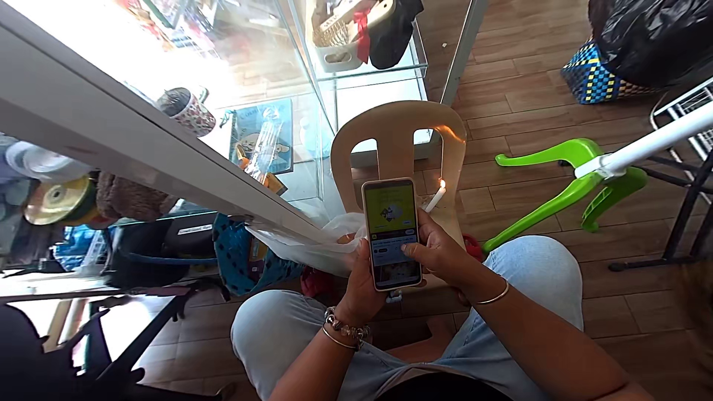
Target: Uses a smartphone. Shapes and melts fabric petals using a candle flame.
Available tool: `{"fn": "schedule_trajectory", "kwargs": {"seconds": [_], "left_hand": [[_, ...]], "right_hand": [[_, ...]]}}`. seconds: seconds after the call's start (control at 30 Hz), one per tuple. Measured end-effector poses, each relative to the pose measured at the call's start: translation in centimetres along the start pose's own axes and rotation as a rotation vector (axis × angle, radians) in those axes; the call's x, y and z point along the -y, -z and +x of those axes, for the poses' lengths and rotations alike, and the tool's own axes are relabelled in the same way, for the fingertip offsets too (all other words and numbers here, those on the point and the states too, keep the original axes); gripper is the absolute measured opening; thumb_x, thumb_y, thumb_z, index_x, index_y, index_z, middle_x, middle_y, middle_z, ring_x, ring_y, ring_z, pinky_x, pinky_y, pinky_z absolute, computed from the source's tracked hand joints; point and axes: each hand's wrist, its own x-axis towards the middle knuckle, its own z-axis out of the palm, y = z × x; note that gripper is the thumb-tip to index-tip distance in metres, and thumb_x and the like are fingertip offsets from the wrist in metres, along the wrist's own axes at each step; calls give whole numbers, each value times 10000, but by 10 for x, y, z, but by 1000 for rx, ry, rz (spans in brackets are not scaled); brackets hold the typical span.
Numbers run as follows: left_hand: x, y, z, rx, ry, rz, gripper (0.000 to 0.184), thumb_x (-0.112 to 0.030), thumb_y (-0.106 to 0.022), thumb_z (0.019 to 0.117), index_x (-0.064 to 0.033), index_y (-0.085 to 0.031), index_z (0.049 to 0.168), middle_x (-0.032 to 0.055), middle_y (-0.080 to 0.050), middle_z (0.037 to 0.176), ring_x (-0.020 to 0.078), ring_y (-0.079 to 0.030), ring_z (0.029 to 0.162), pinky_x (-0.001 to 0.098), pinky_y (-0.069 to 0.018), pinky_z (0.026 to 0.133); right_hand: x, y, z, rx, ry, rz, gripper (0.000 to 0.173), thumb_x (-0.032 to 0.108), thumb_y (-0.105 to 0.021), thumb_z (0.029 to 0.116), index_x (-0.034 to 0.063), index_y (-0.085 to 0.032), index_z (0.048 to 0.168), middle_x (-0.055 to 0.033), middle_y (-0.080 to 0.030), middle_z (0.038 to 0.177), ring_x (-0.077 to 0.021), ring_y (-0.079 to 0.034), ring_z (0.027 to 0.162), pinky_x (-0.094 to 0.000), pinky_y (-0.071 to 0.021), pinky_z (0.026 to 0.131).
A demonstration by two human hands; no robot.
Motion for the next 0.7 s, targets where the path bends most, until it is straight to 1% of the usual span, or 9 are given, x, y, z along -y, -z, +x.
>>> {"fn": "schedule_trajectory", "kwargs": {"seconds": [0.07, 0.13, 0.2, 0.27, 0.33, 0.4, 0.5, 0.57, 0.7], "left_hand": [[0, 0, 0, -6, 3, 12, 554, -632, -491, 986, -208, -683, 1288, 61, -728, 1200, 180, -695, 1123, 401, -575, 968], [1, 1, 0, 4, -8, 9, 554, -624, -494, 989, -203, -672, 1301, 61, -723, 1211, 179, -689, 1136, 397, -565, 986], [1, 2, 0, 9, -12, 10, 547, -616, -496, 992, -202, -671, 1302, 63, -723, 1211, 181, -692, 1130, 390, -570, 976], [1, 2, 0, 8, 2, 4, 550, -619, -493, 993, -202, -672, 1303, 72, -722, 1211, 196, -697, 1121, 409, -583, 955], [1, 3, 0, 23, 16, -13, 552, -619, -491, 995, -204, -668, 1314, 87, -716, 1225, 219, -694, 1135, 445, -583, 956], [1, 2, 0, 18, 17, -14, 543, -620, -487, 994, -216, -675, 1304, 77, -722, 1214, 209, -701, 1118, 427, -590, 942], [1, 1, 0, -3, 14, -2, 543, -629, -482, 991, -226, -677, 1298, 64, -726, 1205, 201, -702, 1115, 430, -590, 943], [1, 0, 0, -2, 14, -2, 543, -621, -477, 999, -215, -680, 1295, 66, -724, 1208, 199, -698, 1124, 432, -585, 952], [1, 1, 0, 3, 5, -3, 549, -620, -488, 994, -204, -668, 1303, 67, -721, 1213, 191, -692, 1132, 413, -577, 965]], "right_hand": [[-1, 0, -1, 0, 8, -6, 570, -3, -544, 937, 133, -366, 1462, -49, -698, 1128, -103, -709, 970, -253, -597, 819], [-1, 1, -1, 12, 22, -11, 595, -6, -563, 916, 129, -366, 1461, -49, -694, 1145, -105, -707, 993, -257, -596, 846], [0, 1, -1, 5, 18, -24, 598, -1, -566, 921, 135, -364, 1467, -47, -696, 1145, -102, -707, 984, -248, -596, 823], [-1, 1, -1, -9, 17, -19, 524, 30, -526, 992, 147, -371, 1478, -53, -695, 1146, -112, -706, 987, -259, -595, 832], [-4, 0, -1, -18, 45, -1, 430, 104, -439, 1059, 166, -391, 1482, -44, -684, 1163, -110, -694, 1005, -265, -586, 854], [-5, 2, -1, -2, 58, 13, 431, 153, -391, 1077, 184, -379, 1507, -42, -665, 1212, -113, -679, 1051, -273, -575, 895], [-2, 0, -2, -14, 34, 15, 451, 88, -452, 1041, 162, -379, 1480, -36, -683, 1144, -90, -693, 972, -232, -582, 813], [0, -1, -2, -13, 12, 2, 510, 42, -491, 1003, 156, -358, 1483, -35, -685, 1133, -78, -692, 946, -207, -576, 766], [2, 0, -2, -7, 5, -30, 582, 26, -542, 944, 141, -350, 1482, -49, -689, 1122, -92, -703, 947, -228, -591, 772]]}}
